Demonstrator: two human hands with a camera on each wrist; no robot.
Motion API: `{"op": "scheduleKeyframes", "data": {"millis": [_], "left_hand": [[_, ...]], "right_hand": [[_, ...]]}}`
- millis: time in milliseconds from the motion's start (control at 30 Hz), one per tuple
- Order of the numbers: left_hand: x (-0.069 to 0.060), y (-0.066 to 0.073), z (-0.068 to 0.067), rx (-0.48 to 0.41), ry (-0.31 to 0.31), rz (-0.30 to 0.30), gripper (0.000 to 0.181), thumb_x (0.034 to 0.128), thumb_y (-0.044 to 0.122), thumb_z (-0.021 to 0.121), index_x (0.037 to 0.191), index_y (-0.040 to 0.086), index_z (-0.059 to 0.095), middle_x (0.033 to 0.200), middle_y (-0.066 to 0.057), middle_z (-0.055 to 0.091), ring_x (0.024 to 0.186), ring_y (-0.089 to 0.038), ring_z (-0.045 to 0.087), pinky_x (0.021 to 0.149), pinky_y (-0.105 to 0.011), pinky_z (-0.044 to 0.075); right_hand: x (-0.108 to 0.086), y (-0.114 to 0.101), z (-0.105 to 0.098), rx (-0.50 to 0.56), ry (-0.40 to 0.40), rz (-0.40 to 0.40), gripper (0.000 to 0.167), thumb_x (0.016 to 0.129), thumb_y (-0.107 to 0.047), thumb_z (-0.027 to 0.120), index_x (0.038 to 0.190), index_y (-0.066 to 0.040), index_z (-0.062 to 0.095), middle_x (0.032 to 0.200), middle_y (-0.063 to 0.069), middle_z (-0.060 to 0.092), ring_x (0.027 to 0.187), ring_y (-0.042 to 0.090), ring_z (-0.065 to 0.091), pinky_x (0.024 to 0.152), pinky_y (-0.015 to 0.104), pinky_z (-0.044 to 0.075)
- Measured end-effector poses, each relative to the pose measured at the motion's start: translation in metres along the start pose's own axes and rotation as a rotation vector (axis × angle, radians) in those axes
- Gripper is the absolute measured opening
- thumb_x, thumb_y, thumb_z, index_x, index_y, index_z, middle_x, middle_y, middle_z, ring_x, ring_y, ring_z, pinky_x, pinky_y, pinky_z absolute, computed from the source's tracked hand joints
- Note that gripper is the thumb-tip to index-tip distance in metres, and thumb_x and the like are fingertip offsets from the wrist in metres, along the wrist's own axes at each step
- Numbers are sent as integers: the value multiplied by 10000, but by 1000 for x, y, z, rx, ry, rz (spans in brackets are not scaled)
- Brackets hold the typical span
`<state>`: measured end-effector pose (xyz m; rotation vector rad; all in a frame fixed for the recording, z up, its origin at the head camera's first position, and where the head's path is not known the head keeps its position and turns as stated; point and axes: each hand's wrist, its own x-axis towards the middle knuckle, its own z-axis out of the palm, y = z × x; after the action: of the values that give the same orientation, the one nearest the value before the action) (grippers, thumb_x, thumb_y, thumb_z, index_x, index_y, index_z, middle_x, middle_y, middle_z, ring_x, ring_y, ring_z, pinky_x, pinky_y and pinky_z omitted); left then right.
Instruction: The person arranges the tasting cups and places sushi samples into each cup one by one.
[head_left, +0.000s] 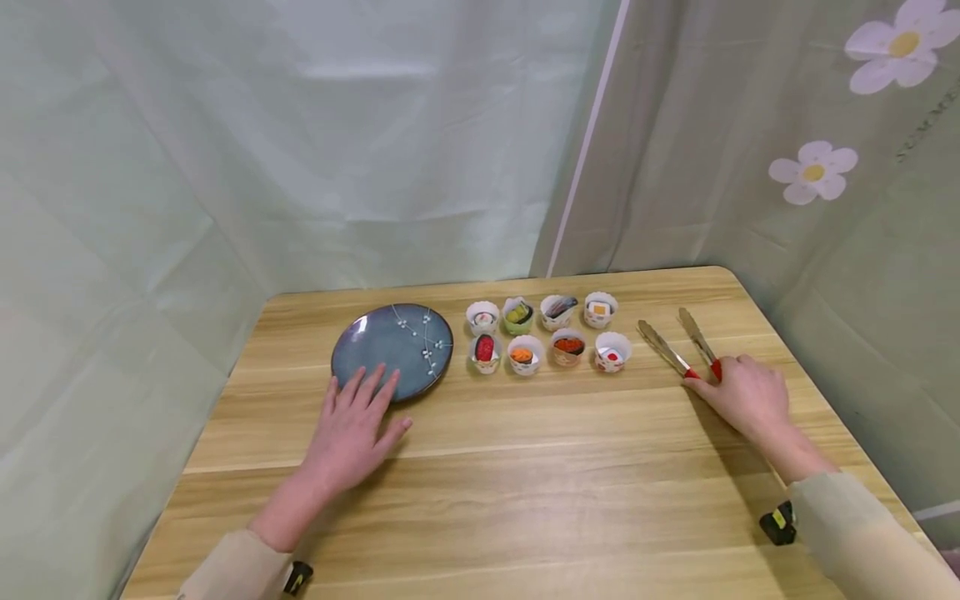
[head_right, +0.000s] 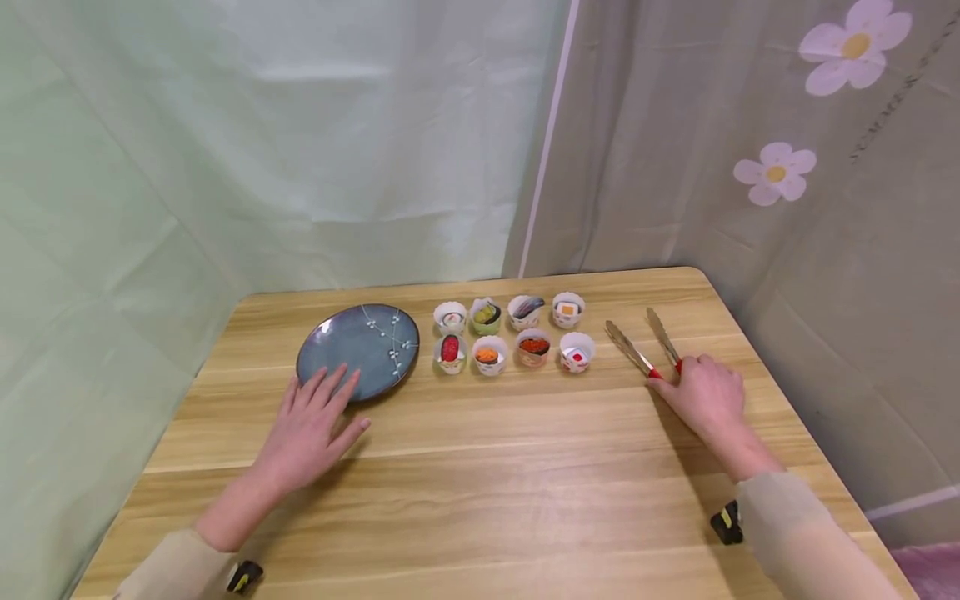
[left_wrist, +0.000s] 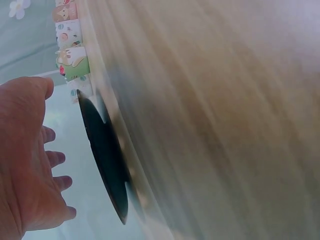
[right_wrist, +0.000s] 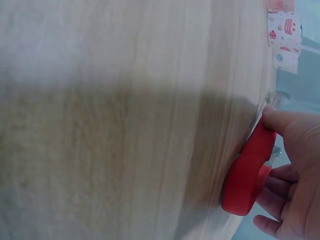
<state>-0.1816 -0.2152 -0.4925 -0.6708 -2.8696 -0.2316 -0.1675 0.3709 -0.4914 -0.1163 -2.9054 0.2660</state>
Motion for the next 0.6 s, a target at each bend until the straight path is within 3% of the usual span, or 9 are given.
{"op": "scheduleKeyframes", "data": {"millis": [167, 267, 367, 467, 600], "left_hand": [[0, -1, 1, -11, -3, -8, 745, 1015, 549, 540, 1597, 115, 369, 1632, -177, 309, 1491, -452, 217, 1203, -680, 50], [0, 0, 1, -11, -8, -16, 747, 1017, 547, 537, 1601, 117, 358, 1635, -178, 302, 1492, -454, 213, 1204, -679, 44], [0, 0, 0, -16, -13, -25, 755, 1015, 543, 544, 1608, 122, 342, 1640, -176, 292, 1495, -454, 204, 1205, -679, 31], [1, -1, -1, -16, -16, -29, 762, 1015, 549, 542, 1614, 130, 330, 1644, -174, 284, 1499, -452, 194, 1201, -685, 29], [4, -1, -2, -1, -18, -28, 762, 1017, 568, 523, 1615, 137, 329, 1647, -173, 279, 1501, -451, 189, 1195, -696, 49]], "right_hand": [[1, 2, 3, 22, 5, 10, 572, 875, -558, 746, 726, -93, 449, 649, 73, 453, 574, 292, 464, 510, 431, 326], [2, 1, 4, 28, -13, 32, 637, 863, -627, 723, 858, -38, 481, 737, 142, 498, 666, 378, 508, 565, 499, 359], [2, -2, 4, 20, -32, 43, 824, 862, -683, 684, 1163, 68, 528, 992, 293, 561, 916, 530, 524, 732, 653, 389], [0, -10, 1, 6, -29, 4, 959, 885, -676, 661, 1432, 81, 445, 1262, 373, 502, 1154, 603, 414, 950, 749, 295], [-5, -28, -1, -5, -7, -105, 946, 903, -669, 642, 1491, 43, 436, 1400, 350, 459, 1289, 580, 338, 1098, 761, 151]]}}
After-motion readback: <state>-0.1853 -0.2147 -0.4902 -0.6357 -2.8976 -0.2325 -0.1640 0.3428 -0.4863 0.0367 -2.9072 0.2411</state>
